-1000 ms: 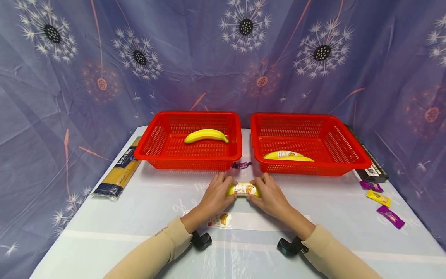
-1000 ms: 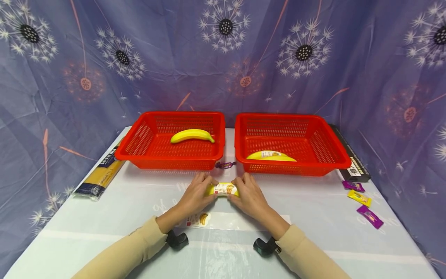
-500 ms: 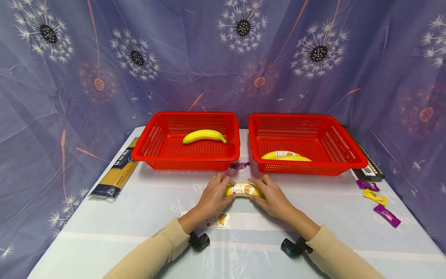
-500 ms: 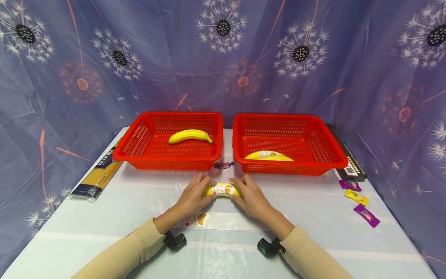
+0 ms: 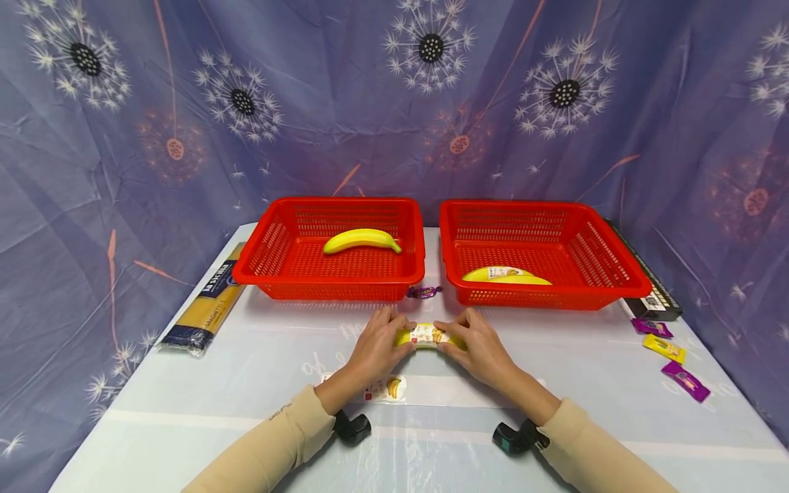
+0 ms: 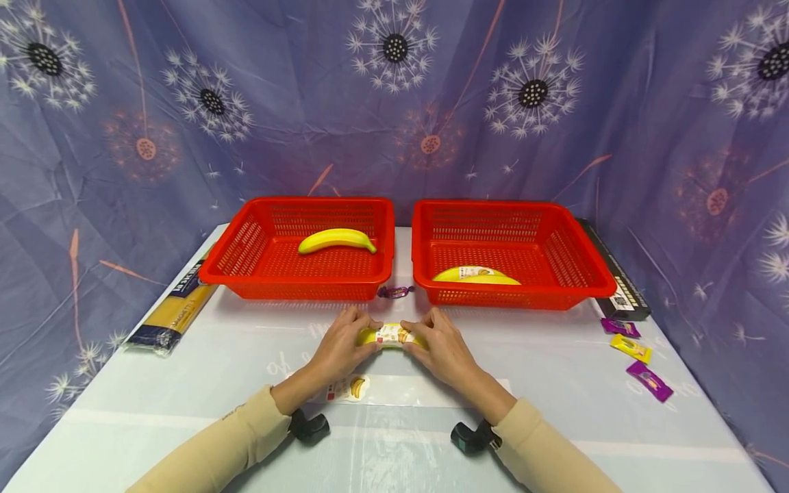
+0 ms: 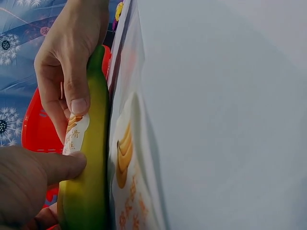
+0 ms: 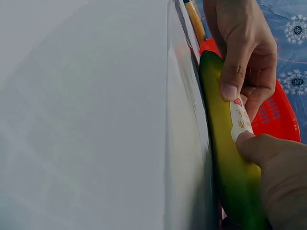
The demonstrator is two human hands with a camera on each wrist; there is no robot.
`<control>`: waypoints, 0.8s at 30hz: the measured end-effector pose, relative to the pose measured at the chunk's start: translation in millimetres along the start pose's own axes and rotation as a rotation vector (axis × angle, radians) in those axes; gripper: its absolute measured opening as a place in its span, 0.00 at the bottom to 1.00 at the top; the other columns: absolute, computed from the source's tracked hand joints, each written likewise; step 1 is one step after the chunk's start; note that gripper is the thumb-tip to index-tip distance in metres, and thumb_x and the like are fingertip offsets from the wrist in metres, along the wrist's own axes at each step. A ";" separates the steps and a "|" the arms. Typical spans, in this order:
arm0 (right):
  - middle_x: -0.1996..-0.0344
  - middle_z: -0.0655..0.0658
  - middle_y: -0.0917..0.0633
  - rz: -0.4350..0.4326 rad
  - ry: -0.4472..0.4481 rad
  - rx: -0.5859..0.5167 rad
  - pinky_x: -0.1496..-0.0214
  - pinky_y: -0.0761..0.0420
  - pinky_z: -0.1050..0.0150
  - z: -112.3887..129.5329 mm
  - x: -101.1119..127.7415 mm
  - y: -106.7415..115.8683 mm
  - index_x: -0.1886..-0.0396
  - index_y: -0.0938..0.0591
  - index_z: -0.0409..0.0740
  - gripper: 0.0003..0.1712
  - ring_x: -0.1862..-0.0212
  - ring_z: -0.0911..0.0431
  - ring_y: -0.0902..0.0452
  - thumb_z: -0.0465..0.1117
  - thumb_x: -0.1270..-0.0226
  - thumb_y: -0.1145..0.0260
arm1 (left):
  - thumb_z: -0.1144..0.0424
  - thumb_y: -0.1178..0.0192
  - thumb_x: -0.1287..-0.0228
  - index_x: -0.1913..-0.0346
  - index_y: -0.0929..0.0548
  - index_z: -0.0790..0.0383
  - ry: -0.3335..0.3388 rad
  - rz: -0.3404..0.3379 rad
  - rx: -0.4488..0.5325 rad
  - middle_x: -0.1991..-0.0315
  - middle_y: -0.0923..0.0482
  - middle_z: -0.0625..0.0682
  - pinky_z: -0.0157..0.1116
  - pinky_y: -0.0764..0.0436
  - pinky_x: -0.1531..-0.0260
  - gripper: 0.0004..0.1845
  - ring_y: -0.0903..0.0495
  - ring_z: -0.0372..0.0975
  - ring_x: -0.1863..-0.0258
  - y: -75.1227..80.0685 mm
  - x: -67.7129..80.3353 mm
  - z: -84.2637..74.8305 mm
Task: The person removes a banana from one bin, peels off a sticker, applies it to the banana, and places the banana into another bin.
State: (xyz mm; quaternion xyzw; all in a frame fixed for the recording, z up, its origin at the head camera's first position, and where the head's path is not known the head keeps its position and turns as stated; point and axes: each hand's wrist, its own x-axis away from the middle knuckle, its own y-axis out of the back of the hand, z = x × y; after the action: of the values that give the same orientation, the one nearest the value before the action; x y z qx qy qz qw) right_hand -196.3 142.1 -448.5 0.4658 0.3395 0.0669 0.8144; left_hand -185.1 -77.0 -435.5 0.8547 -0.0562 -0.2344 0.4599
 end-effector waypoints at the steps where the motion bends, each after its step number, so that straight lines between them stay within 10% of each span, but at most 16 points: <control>1: 0.71 0.51 0.29 0.002 -0.005 -0.003 0.69 0.39 0.71 0.2 0.4 0.1 0.50 0.16 0.53 0.25 0.69 0.63 0.41 0.45 0.52 0.24 | 0.58 0.29 0.50 0.55 0.17 0.55 0.002 0.001 0.003 0.63 0.28 0.48 0.36 0.29 0.60 0.17 0.32 0.40 0.61 -0.2 0.2 -0.1; 24: 0.68 0.49 0.28 -0.025 -0.050 -0.033 0.65 0.38 0.68 4.8 1.0 -7.2 0.51 0.16 0.55 0.24 0.65 0.60 0.38 0.45 0.51 0.24 | 0.61 0.30 0.49 0.49 0.18 0.60 0.160 0.051 0.087 0.56 0.19 0.52 0.41 0.24 0.56 0.21 0.23 0.42 0.55 14.9 11.7 12.4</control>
State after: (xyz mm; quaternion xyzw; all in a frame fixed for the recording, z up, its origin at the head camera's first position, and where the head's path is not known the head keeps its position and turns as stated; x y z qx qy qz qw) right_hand -194.1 135.1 -453.2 0.4495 0.3235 0.0508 0.8311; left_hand -178.6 -98.6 -433.3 0.8880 -0.0511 -0.1509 0.4313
